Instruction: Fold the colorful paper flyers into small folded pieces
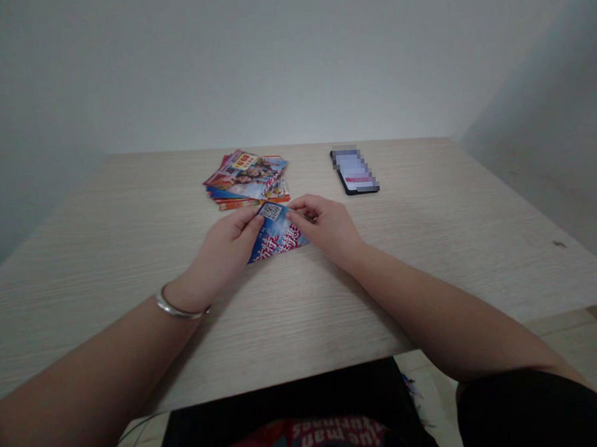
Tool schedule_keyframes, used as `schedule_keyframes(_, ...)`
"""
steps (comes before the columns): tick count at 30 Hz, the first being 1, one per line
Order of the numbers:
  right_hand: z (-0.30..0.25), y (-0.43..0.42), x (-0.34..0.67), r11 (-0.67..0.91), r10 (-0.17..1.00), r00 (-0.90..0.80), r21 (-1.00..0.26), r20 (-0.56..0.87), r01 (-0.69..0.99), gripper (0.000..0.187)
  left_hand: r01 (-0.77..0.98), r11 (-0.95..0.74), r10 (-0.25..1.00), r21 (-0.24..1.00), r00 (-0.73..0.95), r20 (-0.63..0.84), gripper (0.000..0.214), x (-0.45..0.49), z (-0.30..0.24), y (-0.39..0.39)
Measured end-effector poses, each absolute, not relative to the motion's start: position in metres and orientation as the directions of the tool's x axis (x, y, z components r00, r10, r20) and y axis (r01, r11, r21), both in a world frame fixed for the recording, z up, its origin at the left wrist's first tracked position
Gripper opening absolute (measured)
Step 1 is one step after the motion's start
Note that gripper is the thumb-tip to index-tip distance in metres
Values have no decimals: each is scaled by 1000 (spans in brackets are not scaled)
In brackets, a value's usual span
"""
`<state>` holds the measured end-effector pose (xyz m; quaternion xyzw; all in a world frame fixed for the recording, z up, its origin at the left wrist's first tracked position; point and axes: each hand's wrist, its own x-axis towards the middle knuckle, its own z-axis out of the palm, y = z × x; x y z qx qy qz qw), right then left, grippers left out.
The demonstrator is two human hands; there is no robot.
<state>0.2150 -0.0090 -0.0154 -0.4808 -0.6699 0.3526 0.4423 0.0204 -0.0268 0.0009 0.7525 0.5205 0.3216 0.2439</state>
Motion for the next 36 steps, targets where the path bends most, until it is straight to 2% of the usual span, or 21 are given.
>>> schedule_keyframes(6, -7, -12, 209, 318, 947, -157, -894, 281, 317, 8, 609, -375, 920, 699, 338, 199, 25, 23, 2, -31)
schedule_keyframes(8, -7, -12, 208, 295, 955, -136, -907, 265, 300, 8, 557, -349, 929, 754, 311, 201, 21, 24, 1, -32)
schedule_keyframes(12, -8, -9, 208, 221, 974, -99, -959, 206, 179, 14, 395, -264, 954, 880, 244, 176, 27, 22, -4, -32)
schedule_keyframes(16, -9, -8, 207, 149, 986, -88, -981, 138, 124, 18, 390, -306, 945, 868, 233, 229, 15, 20, -10, -29)
schedule_keyframes(18, -10, -7, 206, 133, 989, -82, -982, 123, 132, 18, 386, -322, 939, 864, 244, 241, 16, 20, -12, -28)
schedule_keyframes(22, -14, -5, 209, 151, 988, -64, -976, 142, 159, 19, 375, -334, 931, 865, 276, 239, 27, 18, -14, -27)
schedule_keyframes(26, -16, 1, 217, 155, 988, -24, -956, 154, 247, 18, 447, -379, 914, 810, 315, 255, 33, 15, -15, -24)
schedule_keyframes(30, -15, 6, 227, 137, 990, -45, -905, 130, 403, 18, 477, -342, 923, 810, 331, 196, 28, 13, -12, -20)
schedule_keyframes(34, -13, 6, 231, 187, 982, -115, -830, 149, 525, 20, 539, -295, 935, 789, 332, 123, 22, 11, -8, -19)
schedule_keyframes(36, -14, 7, 231, 191, 981, -119, -820, 151, 540, 20, 593, -338, 930, 731, 331, 161, 23, 10, -6, -20)
